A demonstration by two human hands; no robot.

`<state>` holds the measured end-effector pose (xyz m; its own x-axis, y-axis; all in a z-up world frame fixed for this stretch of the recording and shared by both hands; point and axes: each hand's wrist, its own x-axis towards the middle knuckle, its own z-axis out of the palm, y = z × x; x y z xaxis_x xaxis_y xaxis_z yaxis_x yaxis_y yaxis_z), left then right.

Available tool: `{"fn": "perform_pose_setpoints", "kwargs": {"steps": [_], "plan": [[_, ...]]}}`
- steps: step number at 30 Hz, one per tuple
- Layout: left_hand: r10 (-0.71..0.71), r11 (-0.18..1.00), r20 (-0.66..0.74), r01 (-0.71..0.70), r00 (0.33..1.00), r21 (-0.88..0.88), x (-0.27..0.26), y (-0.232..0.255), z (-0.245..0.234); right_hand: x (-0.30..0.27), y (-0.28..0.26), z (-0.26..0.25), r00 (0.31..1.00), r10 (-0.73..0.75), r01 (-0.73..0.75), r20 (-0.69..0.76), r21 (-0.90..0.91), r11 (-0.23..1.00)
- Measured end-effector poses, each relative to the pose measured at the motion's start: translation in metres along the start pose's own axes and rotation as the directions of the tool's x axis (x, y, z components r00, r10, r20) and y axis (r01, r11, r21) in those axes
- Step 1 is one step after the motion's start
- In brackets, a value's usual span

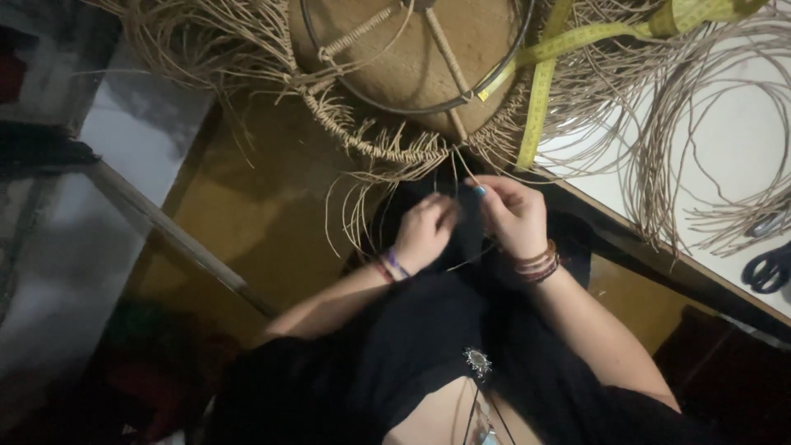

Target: Weaving and knotting natural fibers around a circular frame to create a decorative item, including measuring and cutting the material.

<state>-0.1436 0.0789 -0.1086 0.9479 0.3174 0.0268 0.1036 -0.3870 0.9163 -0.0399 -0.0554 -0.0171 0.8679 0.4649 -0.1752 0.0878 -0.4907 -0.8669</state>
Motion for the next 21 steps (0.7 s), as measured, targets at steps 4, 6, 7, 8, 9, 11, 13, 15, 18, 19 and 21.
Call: {"fn": "perform_pose_setpoints", "kwargs": {"steps": [4,6,7,8,9,11,13,15,18,19,21], "plan": [[0.251,0.960,0.170,-0.267,0.953,0.080,-0.003,0.047,-0.033,-0.002,0.029,-0.004,0.959,-0.052,-0.002,0.277,0.192,0.981],[0.357,0.928,0.160,-0.370,0.920,0.054,0.018,0.069,-0.053,0.001,0.035,-0.011,0.899,-0.235,0.208,0.370,0.111,0.972],[0.342,0.938,0.143,-0.346,0.929,0.005,0.031,0.074,-0.061,0.001,0.031,-0.013,0.894,-0.300,0.314,0.334,0.014,0.949],[0.323,0.946,0.126,-0.320,0.938,-0.044,0.044,0.080,-0.069,0.002,0.026,-0.015,0.879,-0.367,0.409,0.304,-0.086,0.909],[0.323,0.946,0.127,-0.320,0.938,-0.040,0.054,0.078,-0.068,0.000,0.027,-0.010,0.878,-0.370,0.410,0.303,-0.082,0.908],[0.126,0.986,0.107,-0.136,0.986,0.099,0.076,0.074,-0.066,-0.001,0.028,0.000,0.843,-0.531,0.489,0.082,-0.527,0.695],[-0.003,1.000,0.144,0.000,0.990,0.021,0.091,0.078,-0.065,0.002,0.013,0.002,0.802,-0.597,0.477,-0.029,-0.570,0.669],[-0.133,0.988,0.190,0.144,0.973,-0.049,0.104,0.079,-0.065,0.006,0.008,0.002,0.744,-0.654,0.459,-0.135,-0.608,0.647],[-0.161,0.986,0.204,0.168,0.966,-0.017,0.106,0.079,-0.070,0.007,0.008,-0.002,0.761,-0.643,0.503,-0.087,-0.547,0.669],[0.101,0.983,0.002,-0.100,0.995,0.153,0.101,0.081,-0.075,0.007,0.002,-0.004,0.844,-0.529,0.467,-0.092,-0.359,0.808],[0.385,0.879,-0.141,-0.316,0.912,0.357,0.086,0.081,-0.079,0.008,0.003,-0.003,0.913,-0.403,0.389,-0.067,-0.159,0.907]]}}
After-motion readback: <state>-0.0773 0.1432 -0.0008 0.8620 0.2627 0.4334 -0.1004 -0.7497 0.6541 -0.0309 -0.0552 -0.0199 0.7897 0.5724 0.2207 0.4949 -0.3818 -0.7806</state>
